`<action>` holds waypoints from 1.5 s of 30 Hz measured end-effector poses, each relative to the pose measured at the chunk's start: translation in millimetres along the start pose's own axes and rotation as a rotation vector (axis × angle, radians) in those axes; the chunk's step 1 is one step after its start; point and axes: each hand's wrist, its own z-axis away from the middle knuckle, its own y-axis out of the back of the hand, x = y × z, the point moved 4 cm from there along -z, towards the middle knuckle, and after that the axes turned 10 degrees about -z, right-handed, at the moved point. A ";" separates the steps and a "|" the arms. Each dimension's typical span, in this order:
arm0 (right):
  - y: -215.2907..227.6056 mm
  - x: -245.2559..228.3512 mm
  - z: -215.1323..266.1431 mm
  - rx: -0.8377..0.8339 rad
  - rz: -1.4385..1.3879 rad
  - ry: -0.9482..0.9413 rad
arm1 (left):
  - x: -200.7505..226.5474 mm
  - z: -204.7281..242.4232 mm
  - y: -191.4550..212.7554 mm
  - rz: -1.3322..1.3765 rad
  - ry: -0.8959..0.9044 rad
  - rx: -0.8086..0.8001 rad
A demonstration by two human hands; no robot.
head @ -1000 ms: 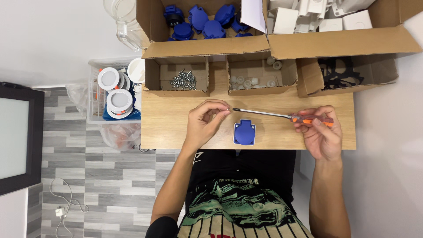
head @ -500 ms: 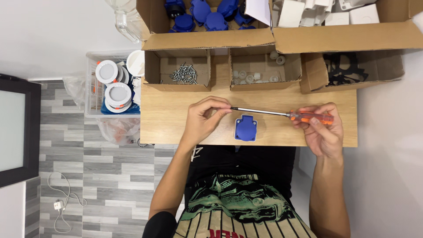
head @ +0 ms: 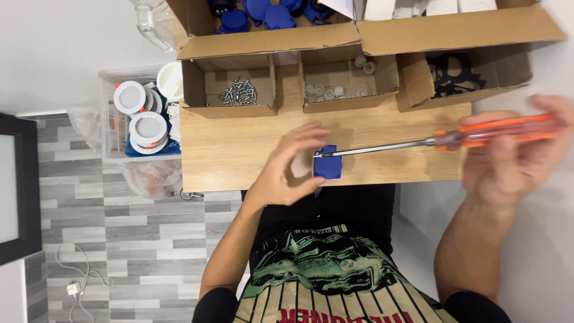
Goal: The person uses a screwdriver to tighten screws on a blue plastic electrical box. They then insert a white plastic component into the box and continue to secure it with the screwdriver. The person also briefly handles a clear plastic container and a black plastic piece during the process.
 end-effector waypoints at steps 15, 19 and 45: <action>-96.1 -84.6 -45.4 -0.507 0.381 0.257 | -10.1 -4.8 -29.3 -0.351 0.004 0.085; -105.5 -71.5 -51.0 -0.512 0.277 0.300 | -15.0 -3.9 -30.0 -0.397 -0.008 0.099; -138.5 -55.4 -66.3 -0.612 0.796 0.336 | -14.5 -5.8 -28.8 -0.199 0.142 -0.080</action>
